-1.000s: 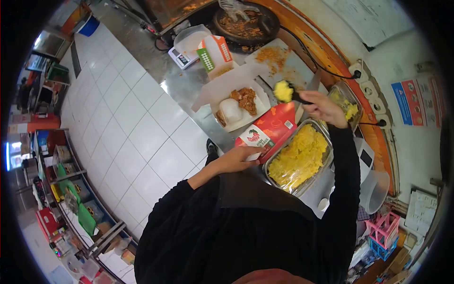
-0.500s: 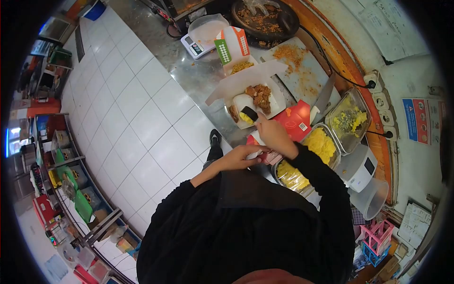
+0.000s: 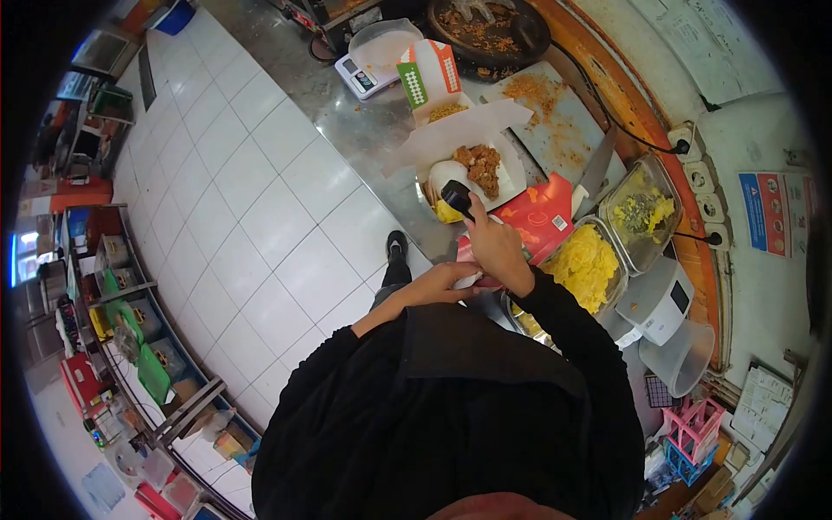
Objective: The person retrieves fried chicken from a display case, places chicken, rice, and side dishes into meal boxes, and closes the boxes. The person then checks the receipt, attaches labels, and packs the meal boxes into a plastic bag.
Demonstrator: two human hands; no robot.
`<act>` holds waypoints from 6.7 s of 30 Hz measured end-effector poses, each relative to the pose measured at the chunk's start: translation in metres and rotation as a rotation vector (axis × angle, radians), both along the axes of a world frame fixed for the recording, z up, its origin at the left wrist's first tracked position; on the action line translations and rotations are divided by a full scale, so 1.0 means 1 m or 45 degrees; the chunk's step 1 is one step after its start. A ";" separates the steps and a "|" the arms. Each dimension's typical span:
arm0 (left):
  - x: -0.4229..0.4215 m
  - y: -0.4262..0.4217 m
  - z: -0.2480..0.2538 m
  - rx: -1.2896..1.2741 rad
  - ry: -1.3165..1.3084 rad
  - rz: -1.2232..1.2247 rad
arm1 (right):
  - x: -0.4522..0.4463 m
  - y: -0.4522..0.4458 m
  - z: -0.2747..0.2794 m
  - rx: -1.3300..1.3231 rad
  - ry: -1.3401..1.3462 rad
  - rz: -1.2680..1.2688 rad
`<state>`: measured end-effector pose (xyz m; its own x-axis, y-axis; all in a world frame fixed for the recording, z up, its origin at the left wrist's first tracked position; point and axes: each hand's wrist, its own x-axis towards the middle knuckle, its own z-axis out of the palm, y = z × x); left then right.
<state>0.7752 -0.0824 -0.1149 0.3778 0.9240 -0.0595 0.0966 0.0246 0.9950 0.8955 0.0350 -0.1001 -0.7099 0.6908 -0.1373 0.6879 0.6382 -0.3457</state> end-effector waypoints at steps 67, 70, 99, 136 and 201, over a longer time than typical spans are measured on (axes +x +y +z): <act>-0.149 -0.065 -0.130 -0.572 -0.824 0.992 | 0.081 0.088 -0.072 -1.352 0.805 -0.580; -0.155 -0.070 -0.133 -0.533 -0.812 0.980 | 0.084 0.083 -0.056 -1.369 0.903 -0.651; 0.360 -0.099 -0.048 -0.744 -0.470 -0.205 | 0.780 -0.386 -0.072 -0.482 2.179 -1.988; 0.656 -0.097 -0.041 -0.673 0.149 -0.279 | 1.023 -0.039 -0.050 0.129 -0.112 -0.987; 0.785 -0.141 0.038 0.377 0.975 0.645 | 0.993 -0.350 -0.025 -0.054 0.899 -1.368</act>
